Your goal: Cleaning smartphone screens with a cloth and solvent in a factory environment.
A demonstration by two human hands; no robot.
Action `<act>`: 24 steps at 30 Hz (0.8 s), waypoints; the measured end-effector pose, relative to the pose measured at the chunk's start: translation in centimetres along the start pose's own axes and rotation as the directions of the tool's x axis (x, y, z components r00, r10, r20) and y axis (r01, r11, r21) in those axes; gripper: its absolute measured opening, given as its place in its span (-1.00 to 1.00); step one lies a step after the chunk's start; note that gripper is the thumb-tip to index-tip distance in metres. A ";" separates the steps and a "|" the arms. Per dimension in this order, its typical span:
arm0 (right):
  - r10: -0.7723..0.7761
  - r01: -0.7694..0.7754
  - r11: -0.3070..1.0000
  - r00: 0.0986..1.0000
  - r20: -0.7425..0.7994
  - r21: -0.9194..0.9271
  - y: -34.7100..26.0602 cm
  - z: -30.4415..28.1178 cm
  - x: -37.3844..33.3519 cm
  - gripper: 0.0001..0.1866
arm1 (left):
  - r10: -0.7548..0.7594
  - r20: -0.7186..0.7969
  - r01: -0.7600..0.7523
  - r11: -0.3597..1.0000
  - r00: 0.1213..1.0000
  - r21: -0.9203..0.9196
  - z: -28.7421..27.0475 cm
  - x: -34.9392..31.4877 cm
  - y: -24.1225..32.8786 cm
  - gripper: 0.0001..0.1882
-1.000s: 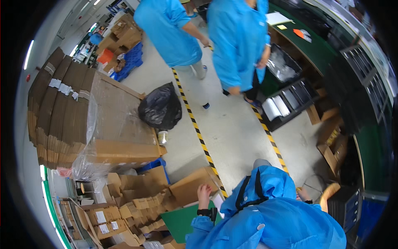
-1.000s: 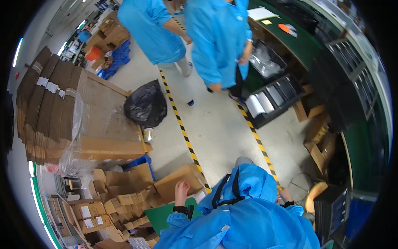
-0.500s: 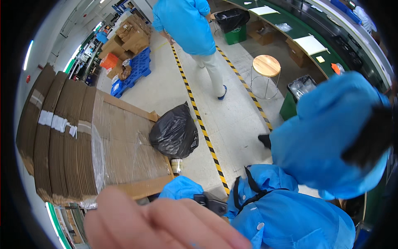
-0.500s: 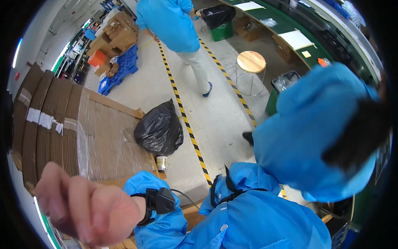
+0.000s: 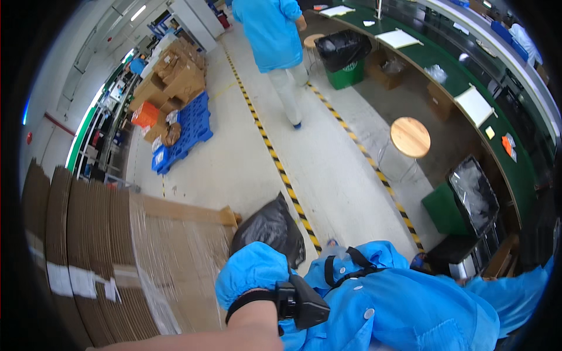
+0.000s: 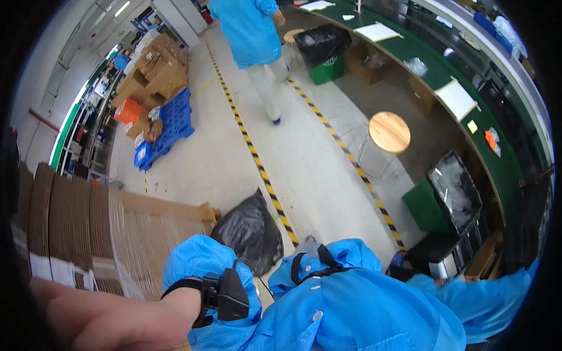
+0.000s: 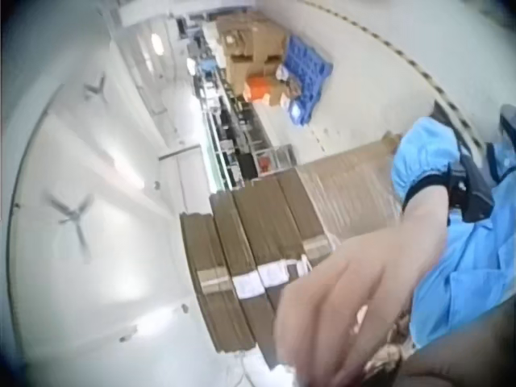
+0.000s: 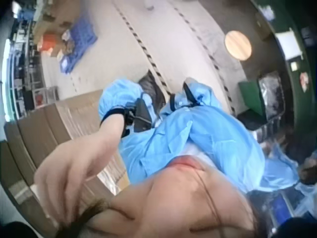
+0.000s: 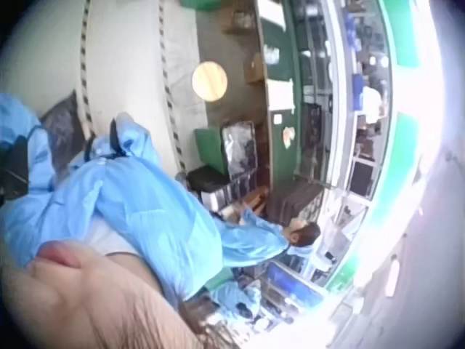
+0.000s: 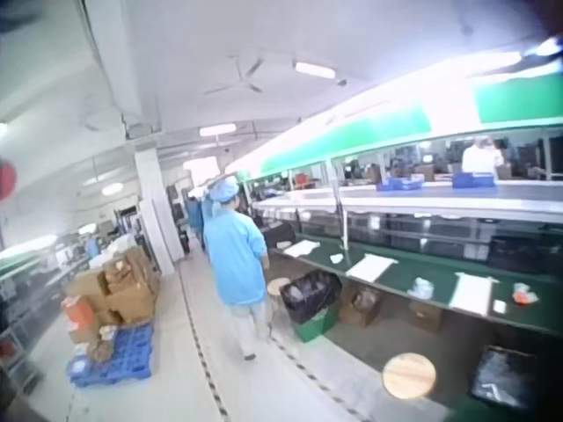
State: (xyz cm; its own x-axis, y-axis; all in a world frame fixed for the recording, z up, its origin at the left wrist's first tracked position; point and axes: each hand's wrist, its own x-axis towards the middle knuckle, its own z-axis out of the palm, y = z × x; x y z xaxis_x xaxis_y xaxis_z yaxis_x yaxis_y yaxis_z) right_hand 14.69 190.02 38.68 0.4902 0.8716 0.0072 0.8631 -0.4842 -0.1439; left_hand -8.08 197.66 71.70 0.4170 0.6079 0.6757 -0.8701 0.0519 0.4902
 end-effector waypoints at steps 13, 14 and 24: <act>0.092 -0.111 0.971 0.991 0.098 0.213 -18.7 16.5 39.4 -0.70 | 0.403 0.172 -0.420 0.904 0.899 0.077 -39.0 16.0 0.2 -0.88; 0.097 -0.122 0.964 0.989 0.113 0.238 -18.0 18.2 44.1 -0.70 | 0.369 0.052 -0.370 0.899 0.928 0.234 -42.3 17.7 0.2 -0.87; 0.157 -0.273 0.943 0.871 0.465 0.192 -13.6 33.9 72.3 -0.72 | 0.089 -0.539 0.219 0.849 0.838 0.481 -71.4 34.9 -1.0 -0.76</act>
State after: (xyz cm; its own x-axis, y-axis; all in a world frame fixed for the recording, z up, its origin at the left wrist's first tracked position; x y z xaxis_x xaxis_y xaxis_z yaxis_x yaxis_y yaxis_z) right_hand 34.28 262.17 7.59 0.5061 0.7186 -0.4769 0.6565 -0.6796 -0.3273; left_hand -11.46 275.35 55.51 0.1301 0.9408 0.3130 -0.5211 -0.2037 0.8288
